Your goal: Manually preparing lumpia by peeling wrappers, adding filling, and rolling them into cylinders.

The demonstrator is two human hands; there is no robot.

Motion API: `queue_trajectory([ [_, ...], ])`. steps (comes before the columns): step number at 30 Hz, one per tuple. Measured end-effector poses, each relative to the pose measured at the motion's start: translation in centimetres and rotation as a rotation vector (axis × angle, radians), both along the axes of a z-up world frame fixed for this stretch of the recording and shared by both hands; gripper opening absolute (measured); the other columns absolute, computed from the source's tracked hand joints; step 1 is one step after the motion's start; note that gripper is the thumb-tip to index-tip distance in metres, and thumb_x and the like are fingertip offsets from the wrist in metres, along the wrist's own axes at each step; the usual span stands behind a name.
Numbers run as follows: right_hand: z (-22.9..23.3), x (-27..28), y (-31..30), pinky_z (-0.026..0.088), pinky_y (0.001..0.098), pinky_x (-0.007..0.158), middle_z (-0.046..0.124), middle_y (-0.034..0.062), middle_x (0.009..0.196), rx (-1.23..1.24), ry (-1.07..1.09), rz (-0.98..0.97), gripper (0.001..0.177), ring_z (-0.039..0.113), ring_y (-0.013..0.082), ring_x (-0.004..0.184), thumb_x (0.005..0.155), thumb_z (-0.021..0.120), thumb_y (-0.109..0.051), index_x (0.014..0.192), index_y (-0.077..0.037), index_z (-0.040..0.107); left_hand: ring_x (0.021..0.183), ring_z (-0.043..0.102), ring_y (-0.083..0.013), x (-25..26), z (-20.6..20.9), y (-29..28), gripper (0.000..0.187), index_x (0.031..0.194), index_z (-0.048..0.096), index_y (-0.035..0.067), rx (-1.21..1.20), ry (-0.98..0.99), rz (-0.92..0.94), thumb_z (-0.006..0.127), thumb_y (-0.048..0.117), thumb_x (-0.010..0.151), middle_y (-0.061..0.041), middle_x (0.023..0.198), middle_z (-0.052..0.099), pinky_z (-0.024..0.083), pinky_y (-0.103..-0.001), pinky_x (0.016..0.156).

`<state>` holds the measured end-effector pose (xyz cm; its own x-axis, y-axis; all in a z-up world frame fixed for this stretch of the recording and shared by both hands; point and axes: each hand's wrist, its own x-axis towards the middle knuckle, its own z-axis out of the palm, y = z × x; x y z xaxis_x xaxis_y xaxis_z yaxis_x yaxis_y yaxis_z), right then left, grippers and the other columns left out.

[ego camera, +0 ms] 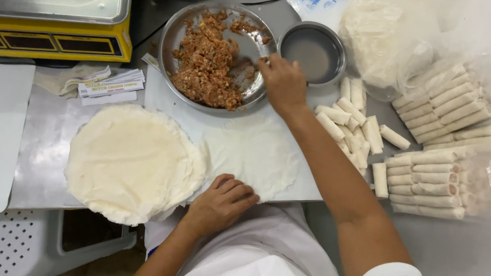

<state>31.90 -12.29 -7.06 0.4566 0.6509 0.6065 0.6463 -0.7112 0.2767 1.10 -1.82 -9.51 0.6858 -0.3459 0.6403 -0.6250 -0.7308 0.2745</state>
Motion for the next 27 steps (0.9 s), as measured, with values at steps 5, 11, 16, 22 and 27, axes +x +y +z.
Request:
queue_trajectory([
  [5,3.2,-2.8,-5.3,0.049,0.0334,0.068,0.058,0.0007,0.088,0.181,0.504,0.321,0.018,0.067,0.0238,0.076,0.108,0.057,-0.031,0.114,-0.027,0.074,0.091,0.065,-0.0213,-0.1,0.3,0.2,0.022,0.105,0.071,0.014,-0.046,-0.047,0.009,0.049,0.014,0.106,-0.003,0.099,0.063,0.051,-0.043,0.092],
  [11,10.3,-13.1,-12.7,0.056,0.0500,0.072,0.068,0.0140,0.089,-0.109,1.095,0.317,0.021,0.070,0.0408,0.082,0.097,0.062,-0.017,0.113,-0.021,0.076,0.084,0.066,-0.0212,-0.7,0.3,0.3,0.017,0.104,0.072,0.014,-0.067,-0.118,-0.006,0.056,0.019,0.108,-0.004,0.096,0.066,0.055,-0.036,0.078],
  [16,9.2,-14.4,-14.9,0.058,0.0464,0.070,0.070,0.0130,0.088,-0.291,1.097,0.264,0.018,0.072,0.0379,0.078,0.096,0.063,-0.017,0.106,-0.020,0.078,0.082,0.065,-0.0208,-0.7,-0.3,0.0,0.019,0.107,0.073,0.015,-0.077,-0.096,0.026,0.055,0.021,0.108,-0.003,0.096,0.066,0.054,-0.036,0.076],
  [22,10.5,-8.2,-9.8,0.049,0.0369,0.065,0.061,0.0006,0.083,-0.223,0.395,0.103,0.015,0.063,0.0216,0.065,0.098,0.063,-0.020,0.099,-0.028,0.075,0.105,0.065,-0.0260,0.2,2.1,-0.6,0.034,0.134,0.062,0.017,-0.074,0.052,0.150,0.061,0.031,0.102,-0.007,0.124,0.066,0.048,-0.041,0.089],
  [27,6.5,-3.8,-4.1,0.036,0.0352,0.072,0.052,-0.0091,0.077,-0.097,-0.040,0.188,0.018,0.053,0.0126,0.060,0.094,0.065,-0.015,0.086,-0.030,0.068,0.099,0.068,-0.0195,-0.1,1.1,-1.2,0.032,0.134,0.064,0.019,-0.079,0.076,0.178,0.060,0.029,0.103,-0.001,0.107,0.072,0.047,-0.037,0.087],
])
